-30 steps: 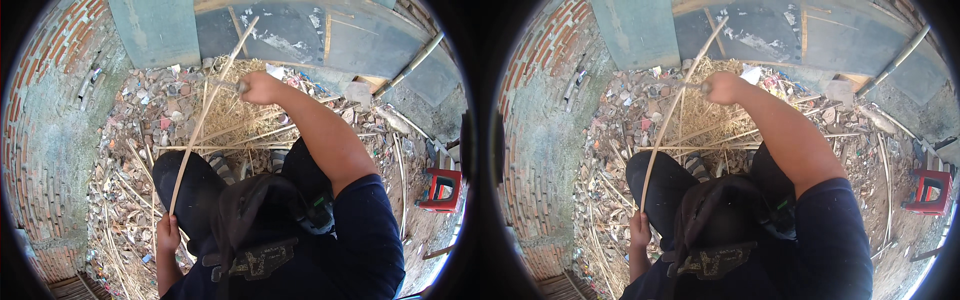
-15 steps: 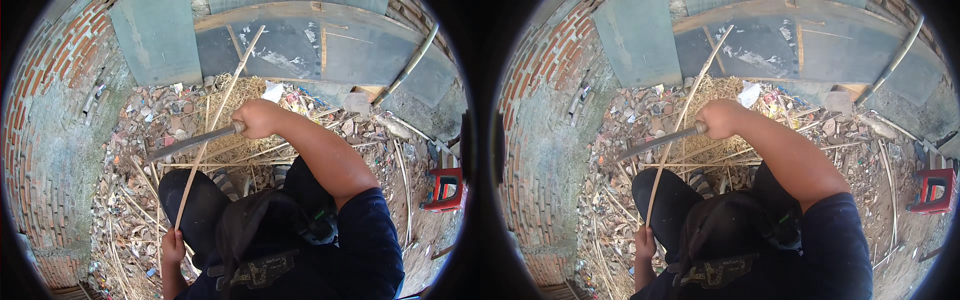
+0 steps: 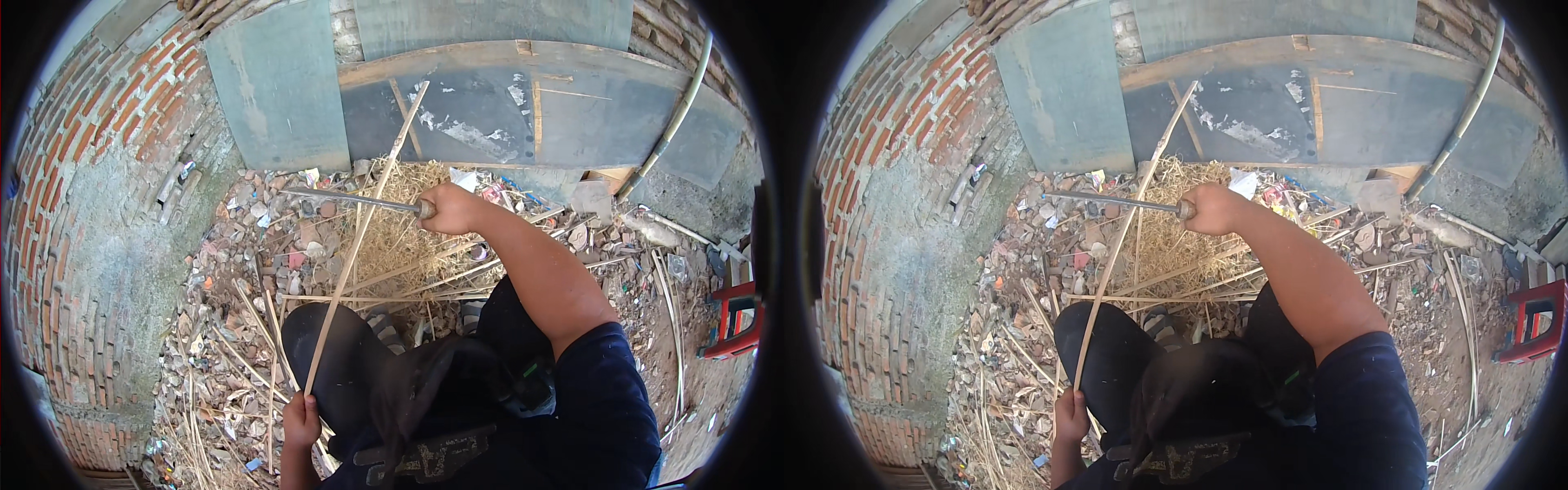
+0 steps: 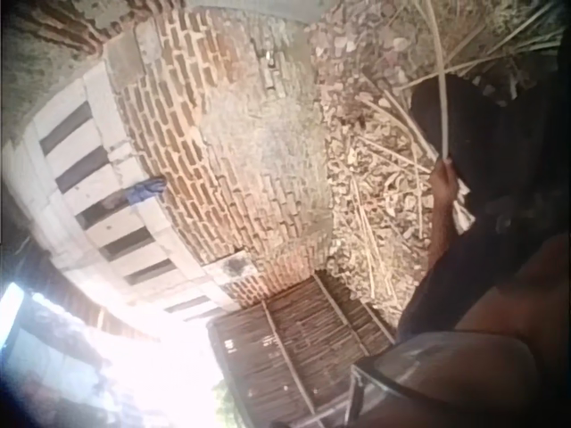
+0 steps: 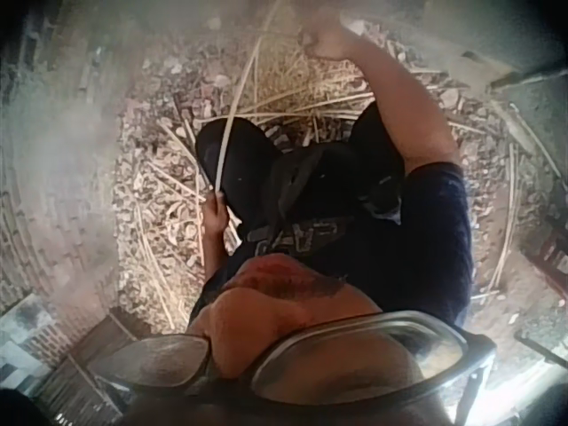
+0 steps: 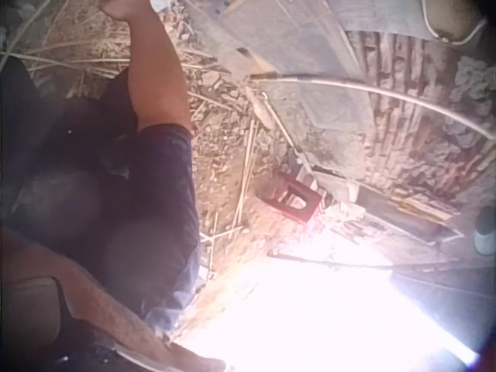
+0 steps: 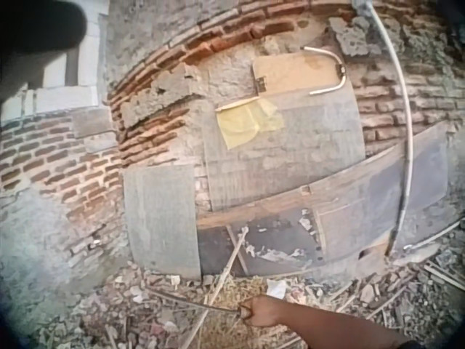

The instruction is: The person shaves a thin bamboo strip with a machete, moving the blade along the length of the material while holding it by hand over a pile of wood shavings.

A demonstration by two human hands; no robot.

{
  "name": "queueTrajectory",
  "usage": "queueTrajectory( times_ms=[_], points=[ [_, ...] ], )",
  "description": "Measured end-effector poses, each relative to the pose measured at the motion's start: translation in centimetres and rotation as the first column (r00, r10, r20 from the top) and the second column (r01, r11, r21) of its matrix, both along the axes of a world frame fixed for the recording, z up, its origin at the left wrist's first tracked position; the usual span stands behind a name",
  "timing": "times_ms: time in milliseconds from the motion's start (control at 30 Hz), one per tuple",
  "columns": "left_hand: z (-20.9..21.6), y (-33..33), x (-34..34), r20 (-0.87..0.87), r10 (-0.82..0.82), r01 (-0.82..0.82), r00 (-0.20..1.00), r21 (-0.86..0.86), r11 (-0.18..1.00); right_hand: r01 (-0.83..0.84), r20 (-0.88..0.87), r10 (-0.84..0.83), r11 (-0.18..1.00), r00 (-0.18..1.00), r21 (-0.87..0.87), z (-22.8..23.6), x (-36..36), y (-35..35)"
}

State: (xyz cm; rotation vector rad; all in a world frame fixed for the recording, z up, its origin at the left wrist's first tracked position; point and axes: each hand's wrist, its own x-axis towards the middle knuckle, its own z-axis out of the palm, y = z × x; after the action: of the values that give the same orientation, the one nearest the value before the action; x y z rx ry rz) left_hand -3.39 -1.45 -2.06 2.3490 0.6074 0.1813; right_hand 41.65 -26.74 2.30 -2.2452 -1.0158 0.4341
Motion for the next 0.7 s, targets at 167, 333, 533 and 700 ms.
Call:
queueTrajectory(
  times_ms=[167,333,533,700],
  points=[
    [-0.09,-0.08,-0.06,0.041,-0.01,0.008,0.999,0.047,0.999,-0.001,0.01,0.001,1.0,1.0,-0.032,0.62,-0.25,-0.04],
    [-0.26,-0.08,-0.22,0.029,-0.011,0.009,1.0,0.069,0.998,-0.013,0.063,0.017,0.997,0.998,-0.073,-0.27,0.09,-0.01],
    [-0.36,0.34,-0.36,-0.025,-0.023,0.025,0.999,0.07,0.997,-0.009,0.038,0.01,0.999,0.999,-0.031,-0.16,0.01,-0.13],
    [-0.45,0.3,-0.22,-0.033,-0.019,0.021,0.999,0.054,0.998,-0.012,0.022,0.013,1.0,1.0,-0.017,-0.26,0.11,-0.27]
  ],
)
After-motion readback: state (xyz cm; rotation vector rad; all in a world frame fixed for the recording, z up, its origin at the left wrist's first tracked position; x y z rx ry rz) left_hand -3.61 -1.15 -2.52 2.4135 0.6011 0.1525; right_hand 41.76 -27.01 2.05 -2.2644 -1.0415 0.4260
